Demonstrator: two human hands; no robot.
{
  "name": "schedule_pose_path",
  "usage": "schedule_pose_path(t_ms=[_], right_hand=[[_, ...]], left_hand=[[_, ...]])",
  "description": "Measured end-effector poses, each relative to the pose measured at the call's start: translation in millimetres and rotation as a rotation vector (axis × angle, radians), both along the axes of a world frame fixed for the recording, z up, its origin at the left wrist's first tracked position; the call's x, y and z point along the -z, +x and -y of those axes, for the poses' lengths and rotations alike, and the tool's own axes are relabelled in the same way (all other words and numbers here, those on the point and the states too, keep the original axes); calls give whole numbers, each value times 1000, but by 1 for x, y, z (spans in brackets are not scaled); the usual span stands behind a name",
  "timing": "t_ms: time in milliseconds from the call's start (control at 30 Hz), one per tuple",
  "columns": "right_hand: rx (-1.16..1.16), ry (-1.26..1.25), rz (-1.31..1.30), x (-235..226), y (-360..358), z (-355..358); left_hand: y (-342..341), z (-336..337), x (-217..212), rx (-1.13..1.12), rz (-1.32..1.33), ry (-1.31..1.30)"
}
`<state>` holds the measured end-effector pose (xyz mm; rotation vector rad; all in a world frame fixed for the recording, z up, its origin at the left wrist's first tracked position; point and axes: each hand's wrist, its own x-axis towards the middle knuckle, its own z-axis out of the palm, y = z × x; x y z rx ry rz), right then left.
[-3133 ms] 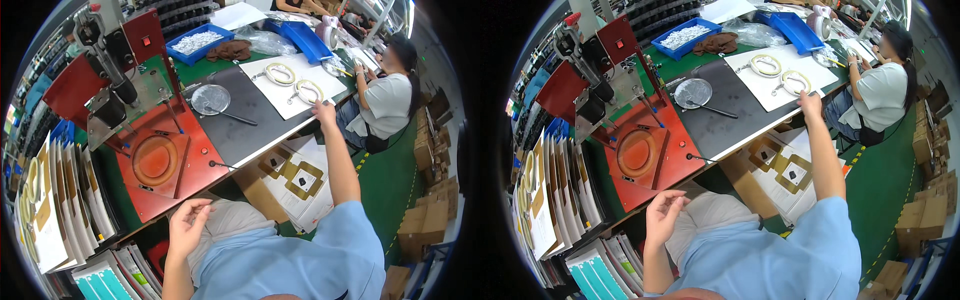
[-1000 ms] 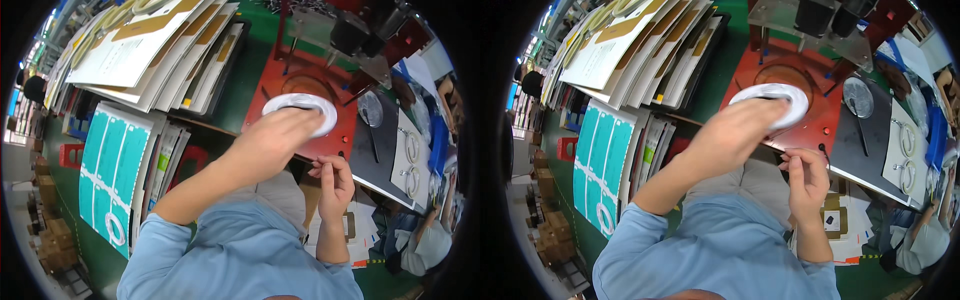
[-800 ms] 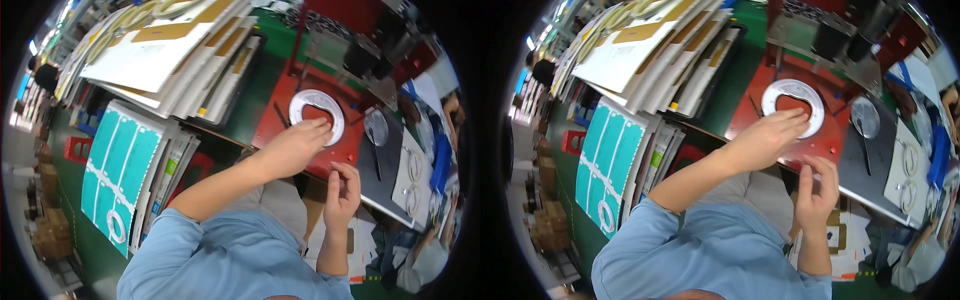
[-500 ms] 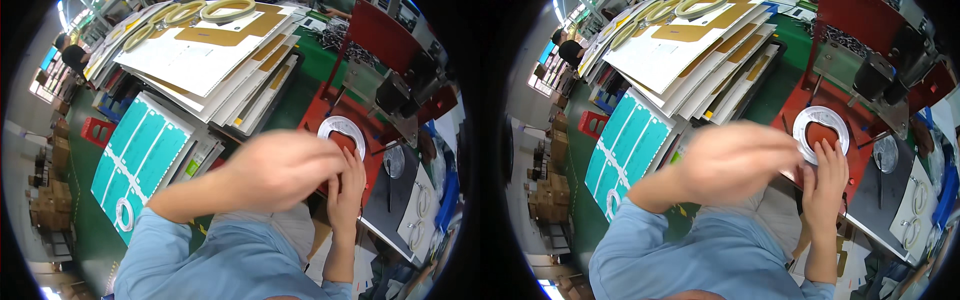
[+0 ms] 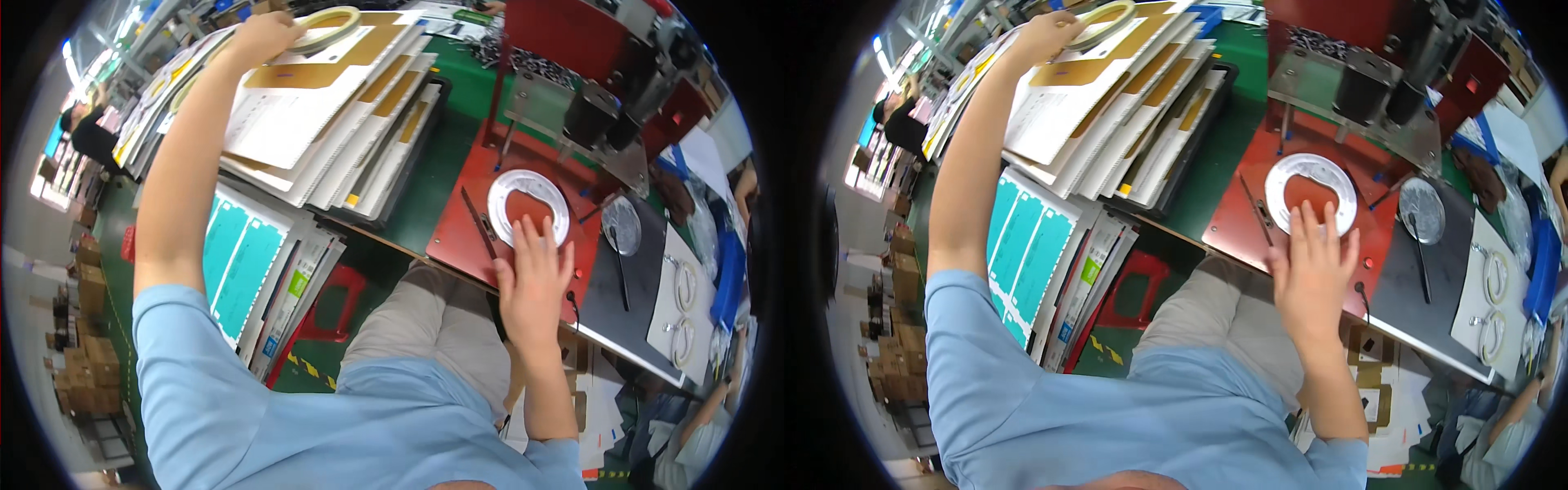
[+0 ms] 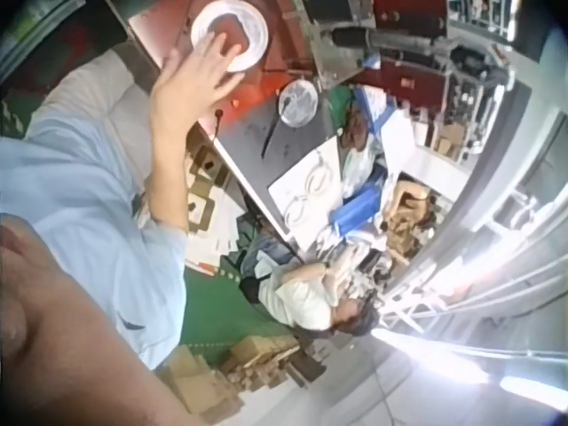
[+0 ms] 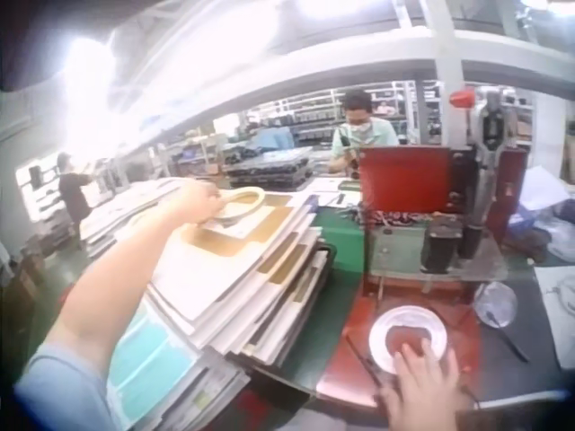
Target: Apply a lubricant to a plastic ring using a brush and then use a press machine to assemble it.
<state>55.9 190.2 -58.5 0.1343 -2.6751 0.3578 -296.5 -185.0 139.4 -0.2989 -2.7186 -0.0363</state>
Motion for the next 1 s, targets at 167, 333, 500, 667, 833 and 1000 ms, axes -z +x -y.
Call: schedule_pose_path(t_ms=[167,333,500,667,833,1000], right_hand=[[-15,50,95,1,23,3],[-85,-155,30,-7,34,-4],[-289,-492,-78,-18,43,-2],[-300,-709,-21,-24,43,-6],[-577,-1380,47,-33,28,7],[-654,-1663,238,-46,29,6]], left_hand=[[-25,14,3,-43,-84,-212],[-5,-9,0,-42,78,-69],[50,-24,-4,289,-21,233],[172,-89,-12,496,-278,305],[251,-115,15,877,-379,85],[282,-143,97,961,-290,331]])
